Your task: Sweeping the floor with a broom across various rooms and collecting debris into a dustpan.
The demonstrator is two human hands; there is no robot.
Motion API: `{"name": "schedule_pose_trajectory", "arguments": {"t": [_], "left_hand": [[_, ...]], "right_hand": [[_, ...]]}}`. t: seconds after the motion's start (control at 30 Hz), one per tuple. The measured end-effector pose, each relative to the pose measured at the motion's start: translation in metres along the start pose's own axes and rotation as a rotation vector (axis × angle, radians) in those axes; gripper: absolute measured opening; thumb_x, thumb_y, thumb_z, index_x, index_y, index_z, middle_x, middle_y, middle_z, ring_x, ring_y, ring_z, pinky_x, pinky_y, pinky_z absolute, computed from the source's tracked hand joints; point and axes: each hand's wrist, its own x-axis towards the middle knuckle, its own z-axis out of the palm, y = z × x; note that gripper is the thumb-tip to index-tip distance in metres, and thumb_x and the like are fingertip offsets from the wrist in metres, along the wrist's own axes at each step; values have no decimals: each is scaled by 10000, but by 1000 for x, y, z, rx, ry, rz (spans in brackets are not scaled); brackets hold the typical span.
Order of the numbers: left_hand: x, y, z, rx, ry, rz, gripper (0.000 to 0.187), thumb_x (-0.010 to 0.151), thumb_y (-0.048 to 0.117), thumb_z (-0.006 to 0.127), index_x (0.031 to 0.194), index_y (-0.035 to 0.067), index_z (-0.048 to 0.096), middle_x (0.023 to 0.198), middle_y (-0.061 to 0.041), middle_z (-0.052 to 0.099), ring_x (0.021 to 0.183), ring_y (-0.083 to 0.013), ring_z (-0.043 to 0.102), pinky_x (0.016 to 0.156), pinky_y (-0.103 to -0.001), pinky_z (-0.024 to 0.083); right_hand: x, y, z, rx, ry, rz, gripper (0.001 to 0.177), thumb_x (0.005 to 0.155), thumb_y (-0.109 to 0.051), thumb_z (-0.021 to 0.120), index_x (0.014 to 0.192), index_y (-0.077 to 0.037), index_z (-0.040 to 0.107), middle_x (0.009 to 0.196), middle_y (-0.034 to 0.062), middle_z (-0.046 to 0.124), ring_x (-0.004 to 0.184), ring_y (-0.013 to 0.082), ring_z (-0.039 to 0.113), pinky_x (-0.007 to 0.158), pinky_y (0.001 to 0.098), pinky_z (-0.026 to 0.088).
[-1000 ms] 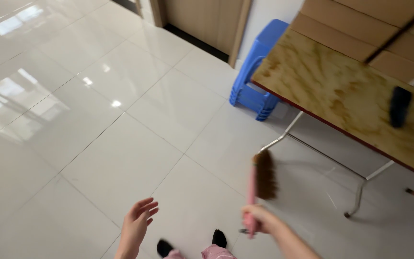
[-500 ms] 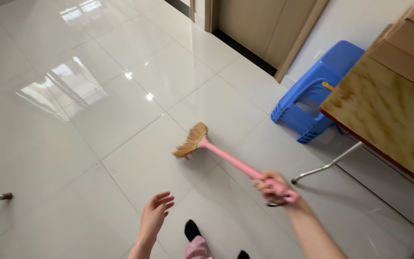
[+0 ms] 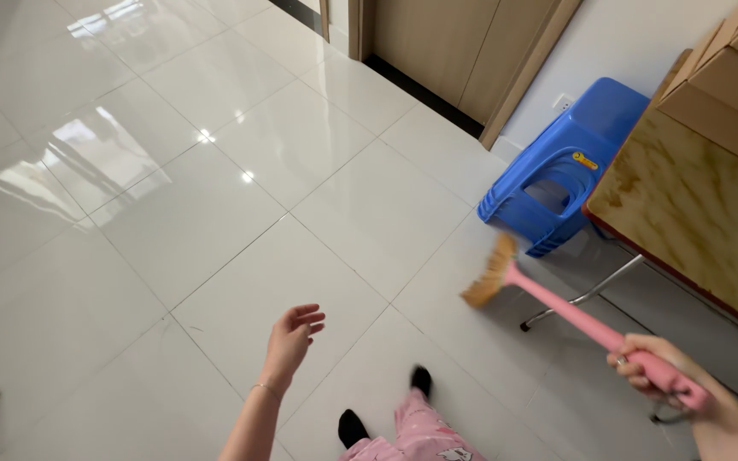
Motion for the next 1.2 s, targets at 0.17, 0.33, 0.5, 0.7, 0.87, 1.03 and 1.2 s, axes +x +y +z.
{"name": "schedule_pose_trajectory", "arguments": {"t": [0.17,0.33,0.5,0.7,0.87,1.03,1.2], "left_hand": [[42,17,-13,-44,60,73,548,838,-8,345,1266,93,672,1225,-101,764,1115,-217,728,923,-342,497],[38,66,-29,-112,187,52,523,884,1,344,1295,93,653,1276,-96,737,1184,-219,698,1006,-364,492],[46,99,-31,-193,270,22,521,891,11,343,1304,93,650,1279,-93,732,1199,-215,688,1023,-360,492],[73,76,-31,-354,381,26,499,883,-20,366,1269,72,668,1249,-111,755,1138,-230,715,957,-365,494],[63,84,-26,-406,456,-66,482,909,19,368,1280,88,667,1265,-85,747,1156,-215,710,989,-360,498],[55,92,-27,-392,492,-64,502,885,28,359,1270,108,671,1229,-69,750,1151,-196,707,987,-344,487],[59,89,-23,-393,500,-79,502,888,19,348,1260,115,671,1229,-62,754,1141,-190,706,999,-347,495]], "right_hand": [[86,-72,10,66,-20,-74,190,865,-181,485,742,-66,396,589,-14,369,417,36,331,334,198,257],[143,-140,95,37,-102,-77,110,834,-70,438,913,-28,500,483,-149,247,440,-1,244,361,191,85],[180,-170,228,-64,-173,102,311,776,3,442,705,-290,364,472,-106,212,377,31,168,345,198,89],[157,-166,424,-294,-274,141,165,784,-41,524,765,-145,398,516,-14,374,367,42,251,303,179,183],[137,-200,515,-519,-347,94,82,580,-53,522,565,-37,443,516,88,487,372,140,271,364,240,154],[200,-258,485,-7,-776,393,166,821,-31,484,937,-41,364,681,8,343,455,43,386,359,172,358],[199,-323,369,-128,-897,581,186,880,-220,498,792,-121,368,503,-56,389,347,96,353,305,249,332]]}}
